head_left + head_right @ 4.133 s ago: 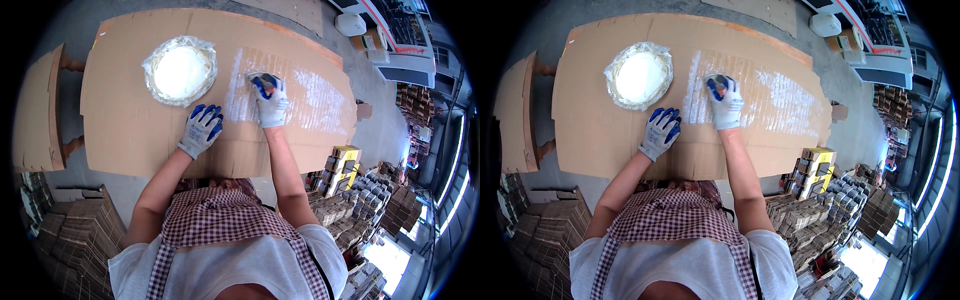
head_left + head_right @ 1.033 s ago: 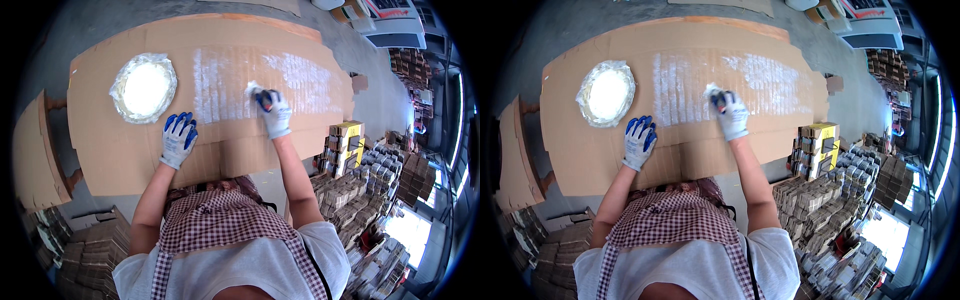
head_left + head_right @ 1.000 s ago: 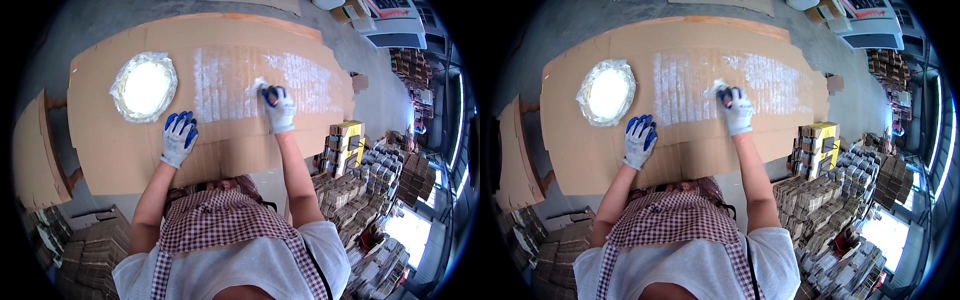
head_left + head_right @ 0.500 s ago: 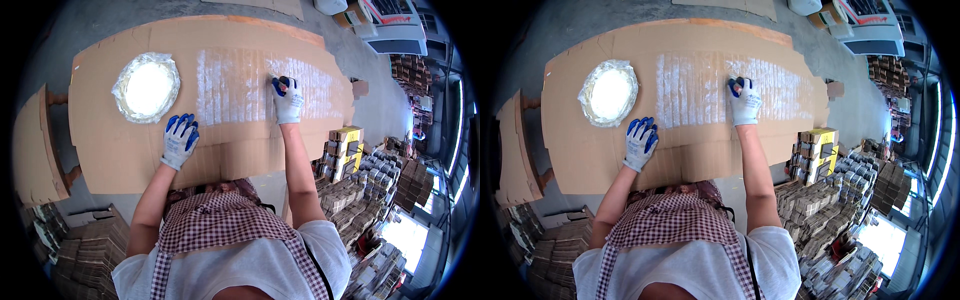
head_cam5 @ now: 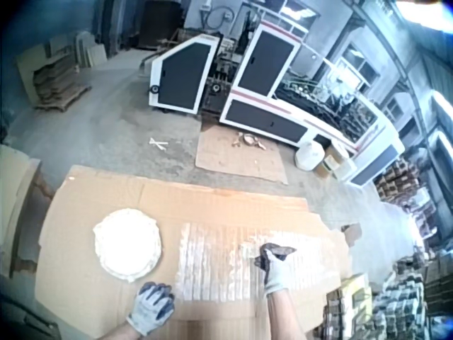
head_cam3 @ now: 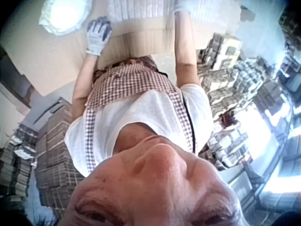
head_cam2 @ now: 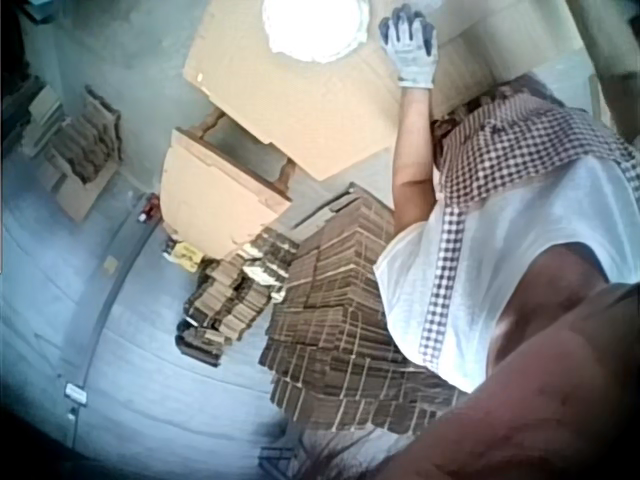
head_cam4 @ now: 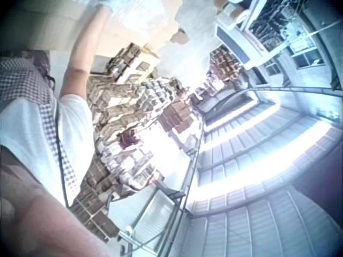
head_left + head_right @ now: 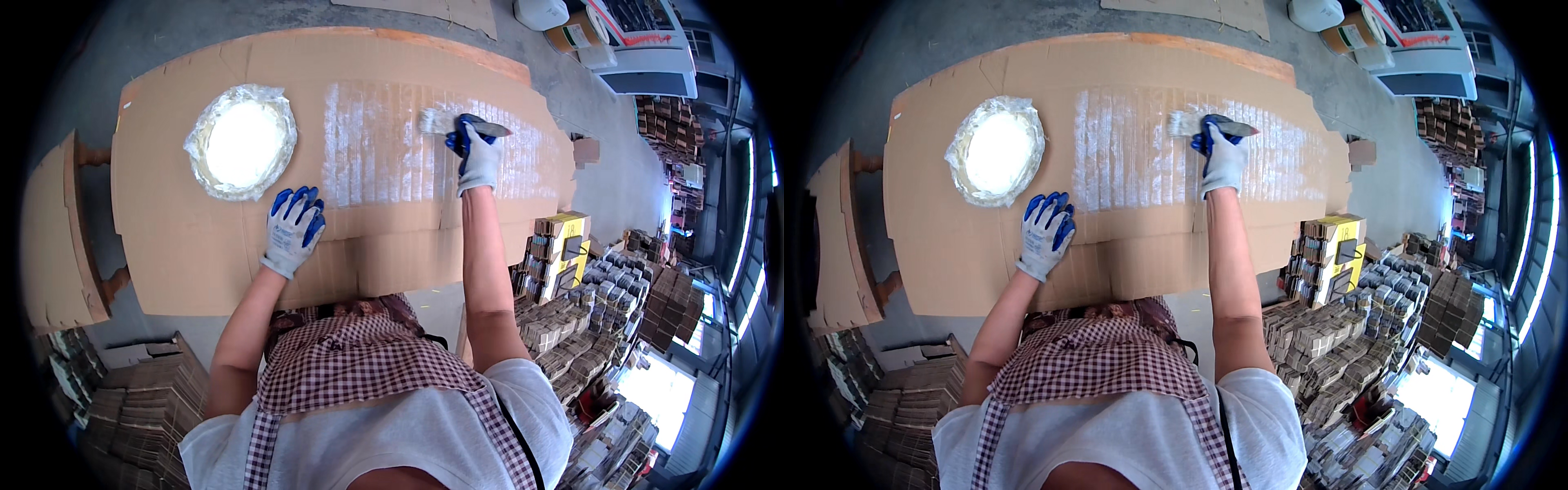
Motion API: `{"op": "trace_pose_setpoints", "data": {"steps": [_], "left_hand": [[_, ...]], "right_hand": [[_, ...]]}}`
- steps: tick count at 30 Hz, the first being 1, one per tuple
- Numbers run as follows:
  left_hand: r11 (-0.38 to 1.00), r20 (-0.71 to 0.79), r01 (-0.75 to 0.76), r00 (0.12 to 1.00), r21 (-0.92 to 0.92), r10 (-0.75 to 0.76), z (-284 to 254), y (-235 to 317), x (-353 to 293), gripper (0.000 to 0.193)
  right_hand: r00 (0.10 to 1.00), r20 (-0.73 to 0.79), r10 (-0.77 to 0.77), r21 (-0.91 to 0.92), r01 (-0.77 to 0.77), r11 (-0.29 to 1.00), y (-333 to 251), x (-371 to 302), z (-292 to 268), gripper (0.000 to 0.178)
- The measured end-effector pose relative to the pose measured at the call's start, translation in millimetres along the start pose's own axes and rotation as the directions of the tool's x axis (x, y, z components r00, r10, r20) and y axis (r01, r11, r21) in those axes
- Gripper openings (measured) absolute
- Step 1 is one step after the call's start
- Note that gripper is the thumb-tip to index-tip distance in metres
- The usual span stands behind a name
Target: The person scoops white paste from a container and spreads it onto a large cardboard sheet using a scraper tool. The person works in a warehouse environment, applying the substance in broad strokes across the surface of the cardboard.
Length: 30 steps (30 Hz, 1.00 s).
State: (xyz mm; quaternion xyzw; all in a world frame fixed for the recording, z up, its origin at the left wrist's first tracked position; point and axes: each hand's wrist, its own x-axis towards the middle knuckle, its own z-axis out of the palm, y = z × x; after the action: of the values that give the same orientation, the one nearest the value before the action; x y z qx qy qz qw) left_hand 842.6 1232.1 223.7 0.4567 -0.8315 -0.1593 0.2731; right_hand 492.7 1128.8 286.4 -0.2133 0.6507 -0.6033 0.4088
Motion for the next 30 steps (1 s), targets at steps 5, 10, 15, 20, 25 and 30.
{"op": "trace_pose_setpoints", "data": {"steps": [5,10,15,20,25,30], "left_hand": [[0.999,0.025,-0.021,0.999,-0.026,0.022,-1.2,2.5,5.4,0.026],[1.0,-0.001,-0.006,1.0,-0.006,0.006,1.2,-1.1,0.5,0.024],[0.999,0.0,-0.032,0.999,0.013,0.032,-2.0,2.0,5.2,0.023],[1.0,-0.026,-0.029,0.999,0.003,0.029,-0.7,-0.6,1.9,0.024],[1.0,-0.007,-0.027,1.0,-0.007,0.027,-2.1,0.2,5.8,0.025],[0.999,0.018,-0.012,1.0,-0.033,0.013,-0.5,-1.0,3.4,0.027]], "right_hand": [[0.916,0.103,-0.387,-0.656,0.355,0.666,40.6,10.4,-0.6,0.031],[0.879,0.22,-0.424,-0.82,0.402,0.408,1.3,-31.0,22.0,0.039],[0.768,0.528,-0.362,-0.829,0.559,-0.024,24.4,-30.6,28.8,0.036],[0.832,0.41,-0.374,-0.9,0.436,-0.018,8.2,2.0,16.1,0.038],[0.689,0.671,-0.275,-0.739,0.651,-0.173,15.4,-31.6,42.2,0.048],[0.846,0.436,-0.307,-0.899,0.424,-0.11,0.9,23.5,12.8,0.028]]}}
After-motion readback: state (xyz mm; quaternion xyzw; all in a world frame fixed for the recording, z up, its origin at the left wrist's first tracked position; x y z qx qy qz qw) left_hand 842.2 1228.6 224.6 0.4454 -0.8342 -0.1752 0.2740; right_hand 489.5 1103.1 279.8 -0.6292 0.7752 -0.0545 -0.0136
